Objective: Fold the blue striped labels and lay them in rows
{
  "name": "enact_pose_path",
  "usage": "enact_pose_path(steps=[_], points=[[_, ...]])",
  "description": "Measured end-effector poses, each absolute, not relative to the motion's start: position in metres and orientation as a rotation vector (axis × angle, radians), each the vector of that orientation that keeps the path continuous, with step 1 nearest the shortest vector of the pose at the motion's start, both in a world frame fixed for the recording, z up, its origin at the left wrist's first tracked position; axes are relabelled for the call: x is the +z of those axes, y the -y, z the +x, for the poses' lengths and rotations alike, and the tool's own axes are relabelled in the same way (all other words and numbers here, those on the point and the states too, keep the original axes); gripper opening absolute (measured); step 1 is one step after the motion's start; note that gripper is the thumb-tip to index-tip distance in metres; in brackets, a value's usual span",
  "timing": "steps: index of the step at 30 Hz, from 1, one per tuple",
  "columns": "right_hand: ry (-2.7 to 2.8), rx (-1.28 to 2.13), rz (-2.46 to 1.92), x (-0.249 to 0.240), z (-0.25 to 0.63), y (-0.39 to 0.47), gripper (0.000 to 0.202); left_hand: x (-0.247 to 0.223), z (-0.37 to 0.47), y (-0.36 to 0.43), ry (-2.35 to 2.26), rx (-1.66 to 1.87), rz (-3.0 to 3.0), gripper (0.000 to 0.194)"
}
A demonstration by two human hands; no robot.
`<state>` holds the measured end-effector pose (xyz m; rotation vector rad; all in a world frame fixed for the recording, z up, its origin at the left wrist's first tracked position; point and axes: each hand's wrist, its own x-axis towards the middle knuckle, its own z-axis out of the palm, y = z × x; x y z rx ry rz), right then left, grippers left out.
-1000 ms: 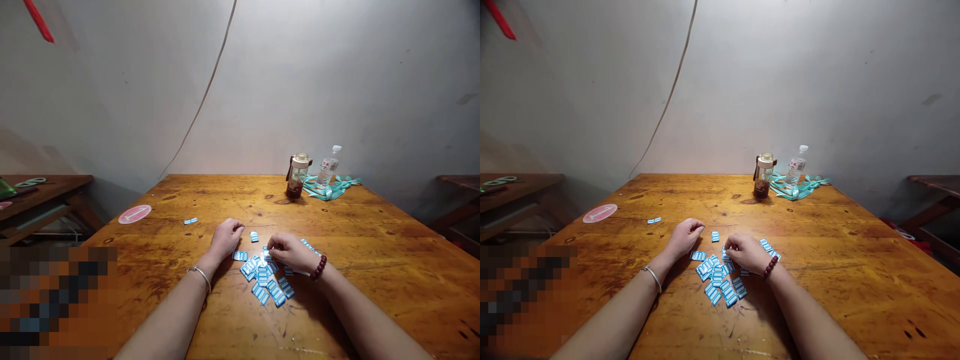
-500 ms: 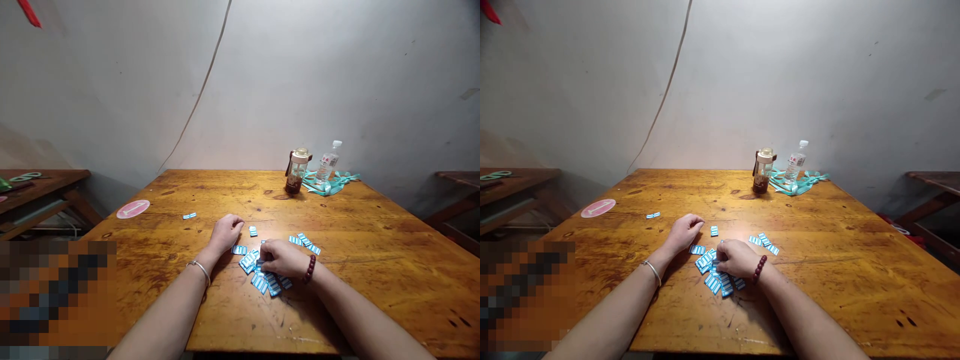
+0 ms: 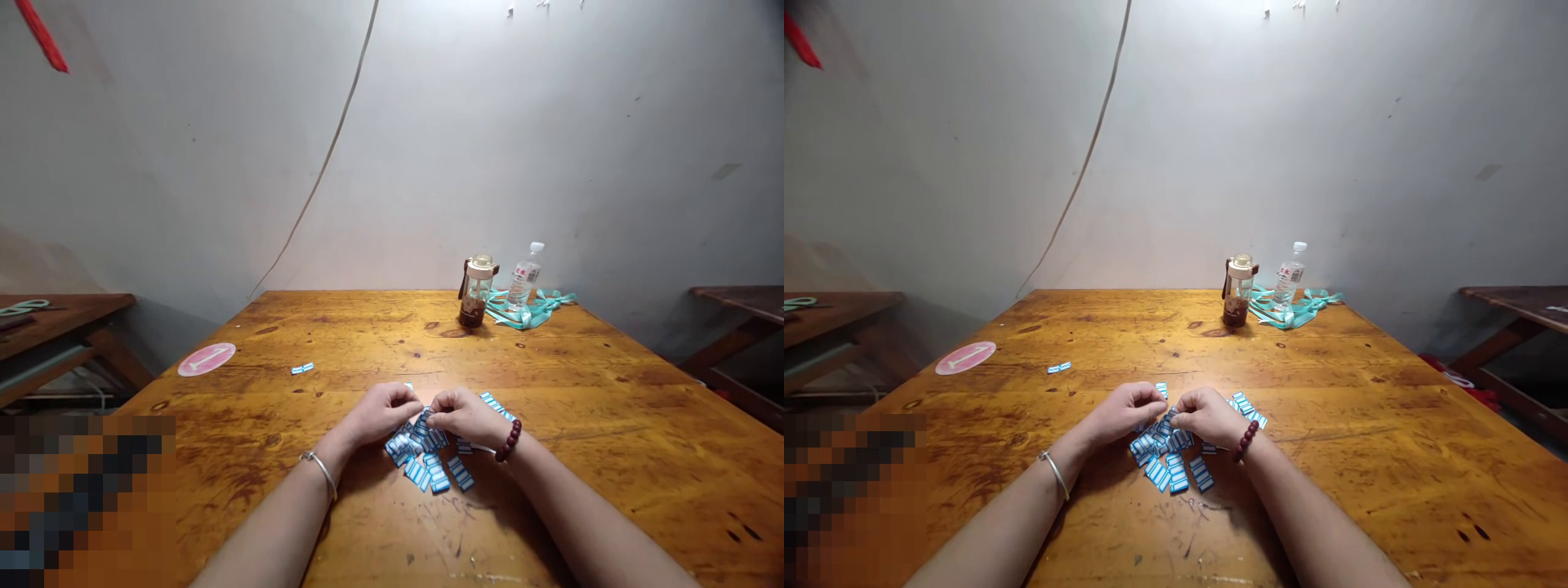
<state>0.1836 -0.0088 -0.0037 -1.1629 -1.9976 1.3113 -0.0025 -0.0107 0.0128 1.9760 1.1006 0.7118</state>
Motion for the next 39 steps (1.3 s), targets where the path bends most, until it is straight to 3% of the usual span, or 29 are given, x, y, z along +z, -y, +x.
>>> enact_pose_path(steps=[11, 19, 25, 32, 39], points=[[1.797, 1.037, -1.146, 0.013, 0.173, 0.009, 0.013, 0.010, -0.001, 0.012, -1.099, 0.702, 1.803, 0.023], [1.785, 1.304, -1.174, 0.013, 0.164, -0.011, 0.017, 0.012, -0.006, 0.006, -1.203, 0.838, 1.638, 0.019], [1.637, 1.193, -1.218, 0.013, 0.147, -0.031, 0.007, 0.010, -0.007, 0.003, -1.214, 0.933, 1.385, 0.024], [1.764, 1.128, -1.329, -0.008, 0.148, -0.061, 0.005, 0.008, -0.018, 0.009, -1.196, 0.571, 1.750, 0.020], [1.960, 1.086, -1.414, -0.024, 0.145, -0.069, 0.008, 0.010, -0.035, -0.010, -1.557, 0.895, 1.884, 0.026]])
